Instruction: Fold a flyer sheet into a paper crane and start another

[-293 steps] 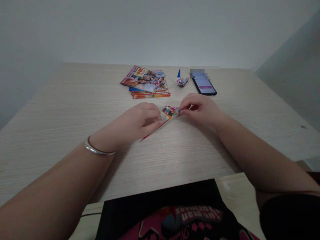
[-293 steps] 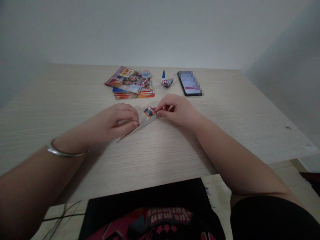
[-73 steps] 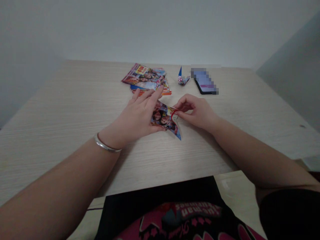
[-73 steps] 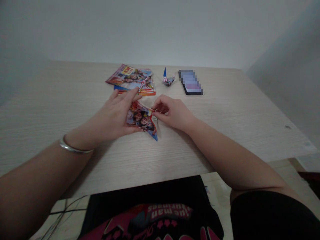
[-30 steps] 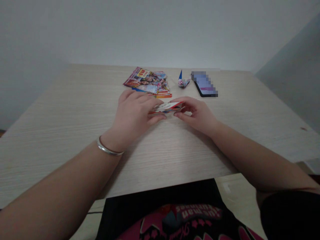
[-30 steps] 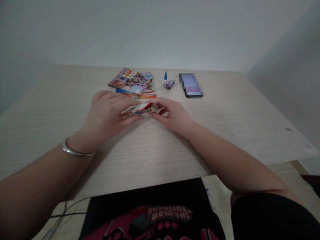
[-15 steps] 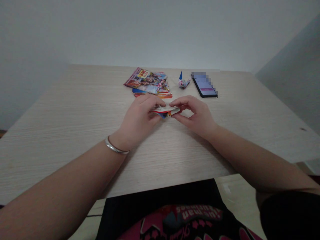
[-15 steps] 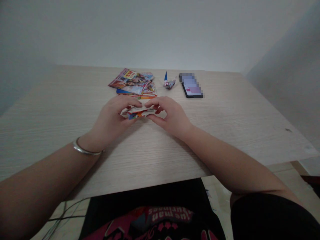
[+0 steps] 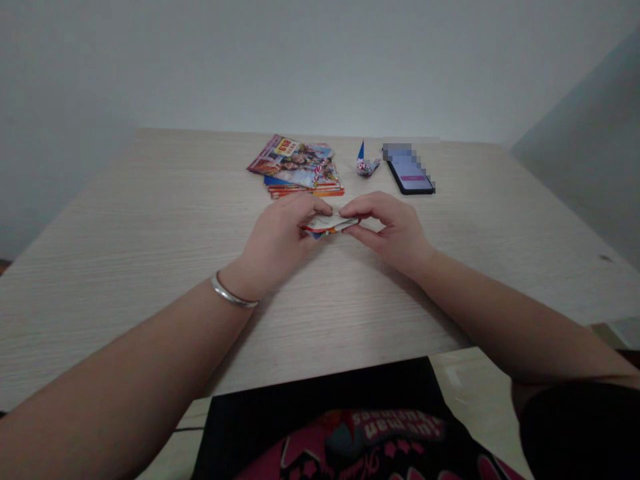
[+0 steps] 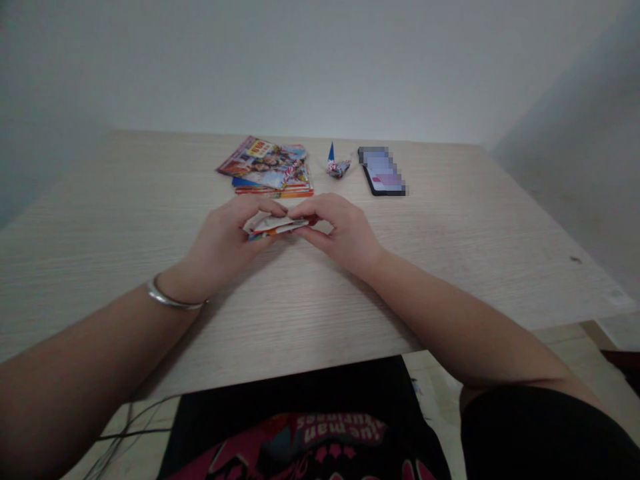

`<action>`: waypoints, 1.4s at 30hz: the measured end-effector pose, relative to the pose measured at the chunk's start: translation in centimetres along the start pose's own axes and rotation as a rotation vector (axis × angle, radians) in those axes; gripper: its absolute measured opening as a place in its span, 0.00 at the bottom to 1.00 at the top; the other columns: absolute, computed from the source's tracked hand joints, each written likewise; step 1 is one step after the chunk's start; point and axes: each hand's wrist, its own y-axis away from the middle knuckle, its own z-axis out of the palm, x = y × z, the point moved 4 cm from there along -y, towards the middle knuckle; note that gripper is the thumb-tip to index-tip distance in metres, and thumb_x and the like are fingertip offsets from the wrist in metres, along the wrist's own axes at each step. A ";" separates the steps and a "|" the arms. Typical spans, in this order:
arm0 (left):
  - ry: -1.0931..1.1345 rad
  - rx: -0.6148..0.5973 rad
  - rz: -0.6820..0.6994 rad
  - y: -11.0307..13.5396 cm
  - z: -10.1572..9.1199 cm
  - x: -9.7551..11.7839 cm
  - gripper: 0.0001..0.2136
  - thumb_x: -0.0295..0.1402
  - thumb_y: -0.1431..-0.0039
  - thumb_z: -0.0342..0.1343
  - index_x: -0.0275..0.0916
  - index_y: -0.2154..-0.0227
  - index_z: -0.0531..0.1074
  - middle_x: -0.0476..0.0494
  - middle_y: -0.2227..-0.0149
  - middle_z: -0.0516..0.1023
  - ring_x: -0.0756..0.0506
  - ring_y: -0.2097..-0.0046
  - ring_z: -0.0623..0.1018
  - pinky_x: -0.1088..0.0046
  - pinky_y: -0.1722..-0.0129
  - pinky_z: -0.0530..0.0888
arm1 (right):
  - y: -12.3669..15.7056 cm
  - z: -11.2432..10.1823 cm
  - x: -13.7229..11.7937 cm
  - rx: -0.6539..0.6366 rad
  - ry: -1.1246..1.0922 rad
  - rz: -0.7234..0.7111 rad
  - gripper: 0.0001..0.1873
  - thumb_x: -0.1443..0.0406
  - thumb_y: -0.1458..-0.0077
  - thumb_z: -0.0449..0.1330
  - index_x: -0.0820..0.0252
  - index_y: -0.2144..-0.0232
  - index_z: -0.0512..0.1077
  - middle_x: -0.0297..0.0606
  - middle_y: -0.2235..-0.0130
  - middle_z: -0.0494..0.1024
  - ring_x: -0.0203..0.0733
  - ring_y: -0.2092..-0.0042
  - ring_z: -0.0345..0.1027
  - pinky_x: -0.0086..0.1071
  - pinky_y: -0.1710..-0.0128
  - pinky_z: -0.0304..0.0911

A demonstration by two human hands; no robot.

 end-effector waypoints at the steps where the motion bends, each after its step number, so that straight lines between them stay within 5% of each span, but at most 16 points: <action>1: 0.012 0.016 0.018 0.0 -0.1 0.1 0.06 0.33 0.35 0.61 0.41 0.57 0.75 0.42 0.55 0.84 0.42 0.52 0.82 0.61 0.49 0.77 | 0.0 -0.1 0.0 0.010 0.010 -0.003 0.06 0.65 0.38 0.64 0.52 0.58 0.80 0.35 0.58 0.85 0.40 0.57 0.78 0.37 0.55 0.73; 8: 0.017 0.090 0.126 0.0 -1.2 1.5 0.09 0.40 0.33 0.61 0.45 0.54 0.77 0.43 0.52 0.84 0.41 0.47 0.81 0.57 0.42 0.75 | -0.2 -1.1 0.2 0.059 0.172 0.009 0.05 0.63 0.36 0.63 0.51 0.61 0.80 0.37 0.58 0.85 0.46 0.54 0.78 0.44 0.49 0.71; 20: 0.019 0.128 0.047 0.3 -0.9 0.5 0.07 0.40 0.31 0.59 0.46 0.59 0.79 0.46 0.57 0.85 0.43 0.50 0.83 0.58 0.44 0.78 | -0.2 -1.5 0.8 0.077 0.177 -0.020 0.06 0.58 0.39 0.67 0.50 0.60 0.79 0.35 0.59 0.86 0.47 0.54 0.77 0.47 0.47 0.68; 25: -0.009 0.114 0.110 0.2 -0.9 0.5 0.09 0.43 0.31 0.60 0.46 0.54 0.79 0.45 0.55 0.85 0.43 0.51 0.82 0.61 0.47 0.78 | -0.3 -1.7 0.6 0.103 0.162 -0.113 0.02 0.61 0.37 0.67 0.50 0.61 0.80 0.34 0.61 0.86 0.46 0.57 0.79 0.46 0.50 0.69; 30: -0.025 0.164 0.179 0.1 -1.4 1.0 0.08 0.42 0.30 0.59 0.46 0.60 0.81 0.47 0.60 0.86 0.44 0.55 0.84 0.59 0.46 0.78 | -0.3 -1.8 -0.3 0.119 0.134 -0.226 0.04 0.63 0.36 0.66 0.53 0.59 0.80 0.33 0.60 0.87 0.43 0.57 0.79 0.43 0.52 0.70; 42: -0.013 0.162 0.138 0.2 -1.4 1.0 0.08 0.41 0.30 0.58 0.45 0.63 0.79 0.47 0.63 0.84 0.44 0.58 0.82 0.56 0.47 0.79 | -0.3 -1.2 -0.4 0.097 0.074 -0.065 0.05 0.60 0.37 0.66 0.50 0.60 0.81 0.34 0.60 0.86 0.46 0.55 0.78 0.46 0.48 0.69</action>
